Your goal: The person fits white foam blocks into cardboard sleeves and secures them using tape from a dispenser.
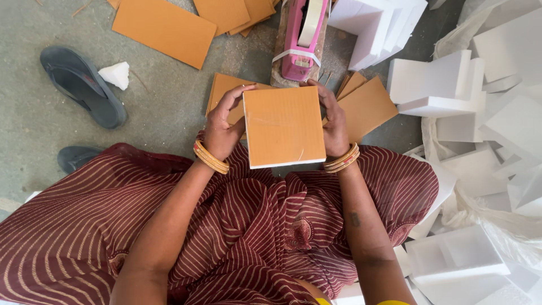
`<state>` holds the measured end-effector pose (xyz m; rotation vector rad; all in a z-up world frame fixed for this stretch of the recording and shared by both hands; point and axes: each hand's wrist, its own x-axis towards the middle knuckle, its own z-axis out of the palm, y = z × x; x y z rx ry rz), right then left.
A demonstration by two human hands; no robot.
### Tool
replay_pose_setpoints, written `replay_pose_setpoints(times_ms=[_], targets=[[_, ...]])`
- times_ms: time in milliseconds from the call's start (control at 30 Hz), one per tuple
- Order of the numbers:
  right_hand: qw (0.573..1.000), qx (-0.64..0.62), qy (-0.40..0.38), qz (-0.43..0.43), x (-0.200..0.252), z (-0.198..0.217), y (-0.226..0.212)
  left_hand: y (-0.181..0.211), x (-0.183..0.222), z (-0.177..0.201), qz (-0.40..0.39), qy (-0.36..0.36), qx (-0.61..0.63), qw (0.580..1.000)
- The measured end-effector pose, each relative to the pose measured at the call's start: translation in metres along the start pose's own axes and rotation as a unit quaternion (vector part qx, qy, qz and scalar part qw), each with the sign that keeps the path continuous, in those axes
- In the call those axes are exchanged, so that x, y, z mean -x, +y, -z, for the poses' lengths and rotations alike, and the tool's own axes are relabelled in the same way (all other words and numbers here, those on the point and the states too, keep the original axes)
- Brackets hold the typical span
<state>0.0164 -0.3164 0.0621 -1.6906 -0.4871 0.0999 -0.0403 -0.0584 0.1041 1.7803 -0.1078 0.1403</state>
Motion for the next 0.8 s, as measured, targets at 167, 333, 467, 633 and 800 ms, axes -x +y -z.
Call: replay_pose_setpoints(times_ms=[167, 333, 467, 633, 800], targets=[[0.993, 0.094, 0.042, 0.053, 0.001, 0.000, -0.011, 0.006, -0.003, 0.003, -0.047, 0.010, -0.097, 0.994], [0.994, 0.089, 0.053, 0.046, -0.001, -0.002, -0.015, 0.008, -0.002, 0.005, -0.053, 0.020, -0.111, 0.992], [0.990, 0.105, 0.053, 0.075, 0.005, 0.002, 0.004, 0.005, -0.002, 0.003, -0.034, 0.019, -0.123, 0.992], [0.994, -0.093, 0.054, 0.038, 0.003, 0.019, 0.018, -0.021, 0.003, -0.005, 0.033, 0.008, -0.055, 0.998], [0.958, -0.147, 0.201, -0.139, -0.021, 0.072, -0.031, -0.066, 0.016, -0.004, 0.118, -0.031, -0.040, 0.992]])
